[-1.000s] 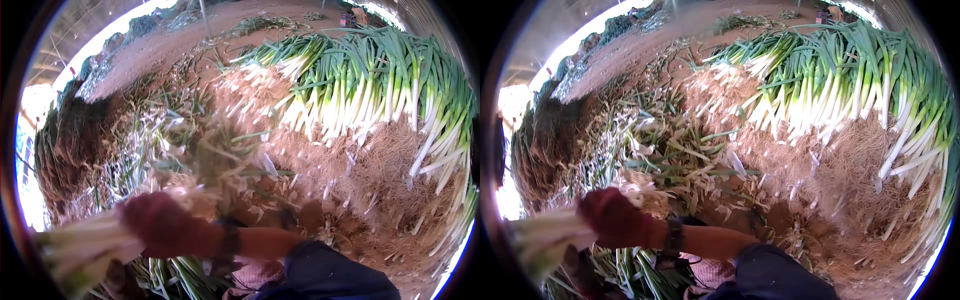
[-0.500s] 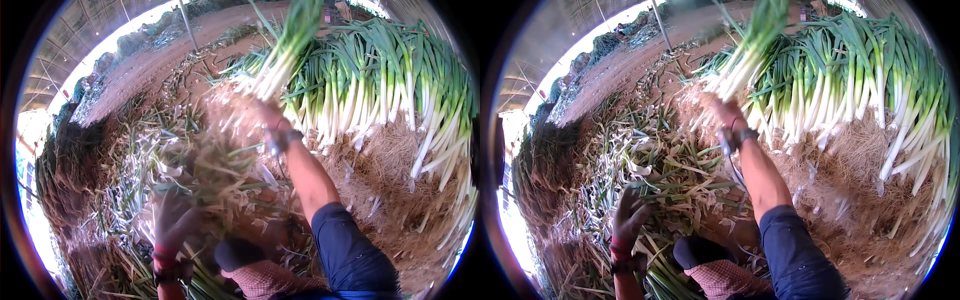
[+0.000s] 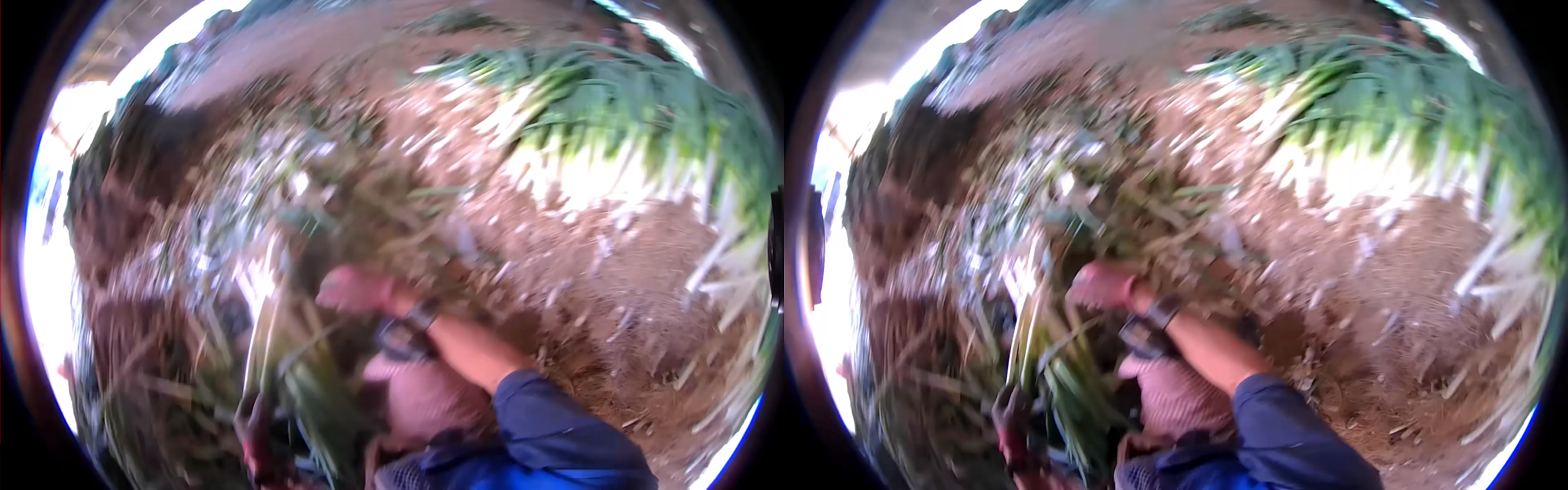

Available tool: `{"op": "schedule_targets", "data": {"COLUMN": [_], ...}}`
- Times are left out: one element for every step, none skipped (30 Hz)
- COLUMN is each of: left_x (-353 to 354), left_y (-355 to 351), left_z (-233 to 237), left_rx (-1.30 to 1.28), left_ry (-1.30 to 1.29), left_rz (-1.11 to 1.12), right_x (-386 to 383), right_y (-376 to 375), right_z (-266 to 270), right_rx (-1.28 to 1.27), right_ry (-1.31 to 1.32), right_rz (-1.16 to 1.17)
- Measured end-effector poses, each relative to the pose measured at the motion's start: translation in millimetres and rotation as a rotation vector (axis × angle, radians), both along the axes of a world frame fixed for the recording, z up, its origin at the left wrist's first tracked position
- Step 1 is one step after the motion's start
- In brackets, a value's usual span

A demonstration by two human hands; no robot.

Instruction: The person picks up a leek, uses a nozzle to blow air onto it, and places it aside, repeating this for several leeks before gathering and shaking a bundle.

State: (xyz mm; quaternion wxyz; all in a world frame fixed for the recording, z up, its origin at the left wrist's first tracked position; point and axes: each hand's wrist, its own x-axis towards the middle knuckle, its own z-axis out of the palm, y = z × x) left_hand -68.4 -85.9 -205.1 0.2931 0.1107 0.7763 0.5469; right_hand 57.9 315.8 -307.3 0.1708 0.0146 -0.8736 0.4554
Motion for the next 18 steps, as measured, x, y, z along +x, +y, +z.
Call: {"op": "schedule_targets", "data": {"left_x": [48,33,26,16,25,18,19,9,3,1,-3,-14,-28,-36,-40,-24,-43,-55], "left_y": [34,10,-5,-18,-16,-23,-20,-26,-32,-31,-27,-27,-28,-22,-12,13,14,20], "left_z": [62,41,27,4,7,-11,-1,-18,-37,-42,-45,-45,-60,-50,-27,14,-4,-12], "left_rx": [-0.085,-0.117,-0.183,-0.157,-0.034,0.013,-0.035,-0.071,-0.108,-0.101,-0.093,-0.191,-0.202,-0.346,-0.490,-0.425,-0.540,-0.566], "left_ry": [-0.034,-0.012,0.123,0.082,-0.033,-0.023,-0.041,0.038,0.117,0.182,0.249,0.267,0.404,0.422,0.437,0.486,0.658,0.681], "left_rz": [0.084,0.016,-0.080,-0.100,-0.004,-0.040,-0.043,-0.069,-0.096,-0.099,-0.104,-0.147,-0.184,-0.204,-0.225,-0.097,-0.141,-0.168], "right_x": [7,16,7,20,9,4,-1,-6,-8,-9,-13,-18,-23,-26,-25,-21,-22,-27], "right_y": [-6,-16,-20,-44,-43,-57,-67,-74,-83,-96,-104,-111,-116,-121,-132,-144,-151,-154], "right_z": [14,57,43,89,60,65,60,55,52,62,54,39,24,13,9,5,3,25], "right_rx": [0.171,0.504,0.333,-0.246,-0.448,-0.707,-0.712,-0.702,-0.691,-0.706,-0.710,-0.529,-0.348,-0.189,-0.195,0.001,0.196,0.205], "right_ry": [-0.031,0.057,-0.017,-0.329,-0.323,-0.444,-0.451,-0.513,-0.575,-0.648,-0.653,-0.631,-0.605,-0.587,-0.590,-0.453,-0.311,-0.523], "right_rz": [-0.008,0.054,0.056,-0.084,-0.060,-0.170,-0.146,-0.166,-0.185,-0.209,-0.200,-0.240,-0.279,-0.286,-0.279,-0.338,-0.394,-0.278]}}
